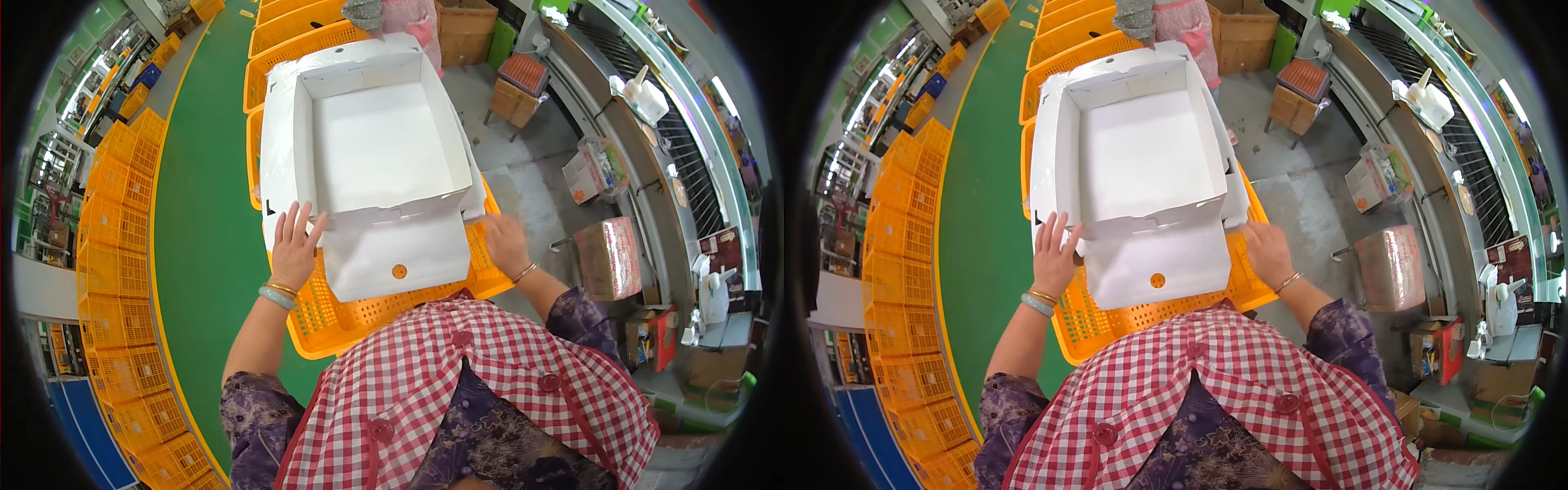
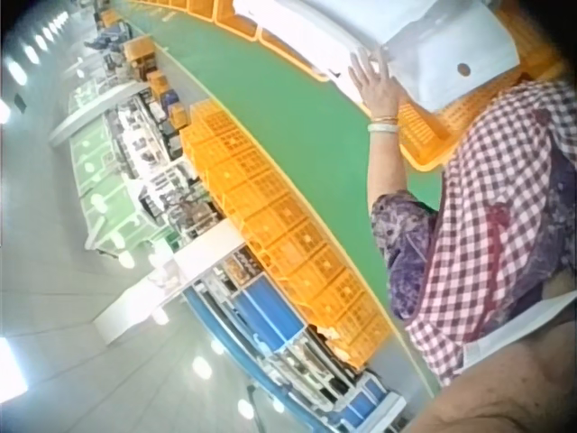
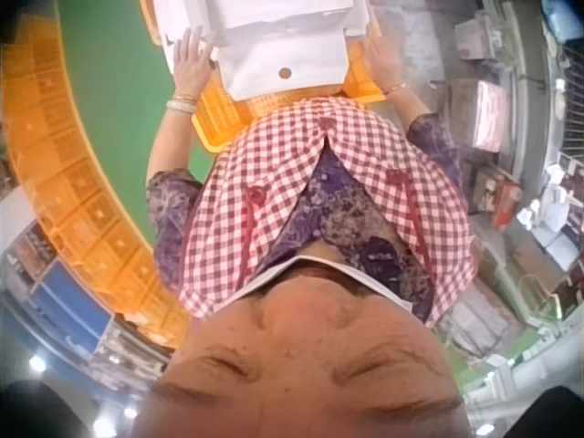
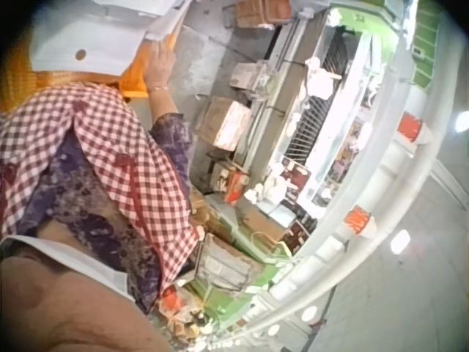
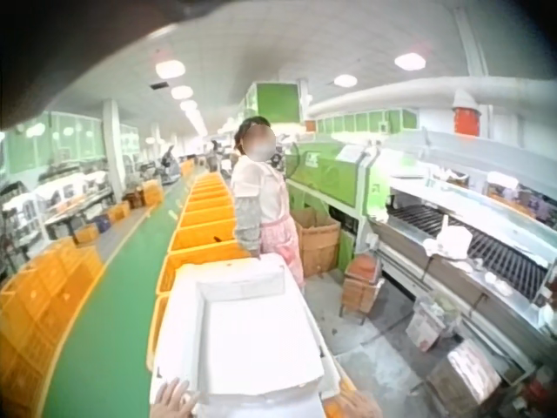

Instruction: The person assembles white cardboard boxes by hand on a factory assembly line. They unwrap a flat-packed box, fold the side flaps to form the box structure, and tuck the tabs into place. The process is repeated for multiple units, with the finished boxes being stacked in a yellow plastic crate.

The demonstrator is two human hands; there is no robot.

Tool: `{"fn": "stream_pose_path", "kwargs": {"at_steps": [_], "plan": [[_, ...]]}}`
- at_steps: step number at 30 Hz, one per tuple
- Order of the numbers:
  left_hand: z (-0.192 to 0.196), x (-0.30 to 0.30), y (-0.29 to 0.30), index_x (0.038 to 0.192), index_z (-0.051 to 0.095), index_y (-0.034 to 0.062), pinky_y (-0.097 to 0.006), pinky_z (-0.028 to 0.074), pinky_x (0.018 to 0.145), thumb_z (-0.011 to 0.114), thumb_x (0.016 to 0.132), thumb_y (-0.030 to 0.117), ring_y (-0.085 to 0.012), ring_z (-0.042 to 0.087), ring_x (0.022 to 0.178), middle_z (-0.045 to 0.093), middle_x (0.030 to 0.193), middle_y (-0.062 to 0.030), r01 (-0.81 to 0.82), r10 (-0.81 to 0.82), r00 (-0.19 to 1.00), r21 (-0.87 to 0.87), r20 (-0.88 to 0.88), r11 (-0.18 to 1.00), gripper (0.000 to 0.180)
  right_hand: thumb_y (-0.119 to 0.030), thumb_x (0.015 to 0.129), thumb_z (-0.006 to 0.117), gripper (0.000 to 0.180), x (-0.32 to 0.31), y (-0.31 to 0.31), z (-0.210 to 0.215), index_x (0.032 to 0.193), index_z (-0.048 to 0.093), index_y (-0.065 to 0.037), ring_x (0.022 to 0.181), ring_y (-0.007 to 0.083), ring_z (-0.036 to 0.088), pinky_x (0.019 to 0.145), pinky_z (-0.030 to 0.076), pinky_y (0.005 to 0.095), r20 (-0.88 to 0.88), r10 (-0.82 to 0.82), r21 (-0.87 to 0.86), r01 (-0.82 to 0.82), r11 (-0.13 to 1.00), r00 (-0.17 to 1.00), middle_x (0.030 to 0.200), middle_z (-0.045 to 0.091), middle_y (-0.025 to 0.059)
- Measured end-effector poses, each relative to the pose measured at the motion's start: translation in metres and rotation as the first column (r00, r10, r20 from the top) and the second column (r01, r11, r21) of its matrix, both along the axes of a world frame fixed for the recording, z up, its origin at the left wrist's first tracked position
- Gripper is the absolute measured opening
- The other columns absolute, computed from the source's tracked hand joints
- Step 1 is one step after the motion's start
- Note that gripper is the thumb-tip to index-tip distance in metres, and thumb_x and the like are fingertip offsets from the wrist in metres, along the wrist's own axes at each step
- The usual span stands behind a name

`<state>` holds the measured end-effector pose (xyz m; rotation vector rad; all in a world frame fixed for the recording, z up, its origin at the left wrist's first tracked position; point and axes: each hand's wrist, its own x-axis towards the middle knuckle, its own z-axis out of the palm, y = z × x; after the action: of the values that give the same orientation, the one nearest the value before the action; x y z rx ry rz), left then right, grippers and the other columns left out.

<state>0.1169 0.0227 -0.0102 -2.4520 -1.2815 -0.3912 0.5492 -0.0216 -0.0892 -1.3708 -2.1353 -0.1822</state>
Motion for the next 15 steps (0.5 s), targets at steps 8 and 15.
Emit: {"fn": "stream_pose_path", "kwargs": {"at_steps": [8, 15], "plan": [[-0.035, -0.002, -0.003, 0.138, 0.041, 0.0229, -0.055, 0.022, 0.110, 0.061, 0.073, 0.005, -0.0415, 0.020, 0.137, 0.025, 0.145, -0.0184, -0.007, 0.004, 0.998, -0.056, -0.059, 0.998, 0.071, -0.010, 0.073, 0.063, 0.042, -0.045, 0.006, -0.009, 0.115, 0.060, -0.009, 0.100, 0.0307, 0.057, 0.087, 0.045, 0.0409, -0.097, -0.026, -0.023, 0.023, 0.999, 0.995, 0.113, 0.060, 0.0134], [0.008, 0.006, -0.001, 0.107, 0.065, 0.0147, -0.051, 0.027, 0.107, 0.068, 0.066, 0.001, -0.0412, 0.029, 0.131, 0.036, 0.138, -0.0151, 0.064, -0.052, 0.968, -0.042, 0.247, 0.997, 0.043, -0.006, 0.074, 0.068, 0.018, -0.033, 0.038, 0.048, 0.092, 0.067, -0.008, 0.086, 0.0274, 0.059, 0.074, 0.048, 0.0353, -0.465, 0.027, 0.053, -0.002, 0.999, 0.885, 0.088, 0.066, 0.0069]]}}
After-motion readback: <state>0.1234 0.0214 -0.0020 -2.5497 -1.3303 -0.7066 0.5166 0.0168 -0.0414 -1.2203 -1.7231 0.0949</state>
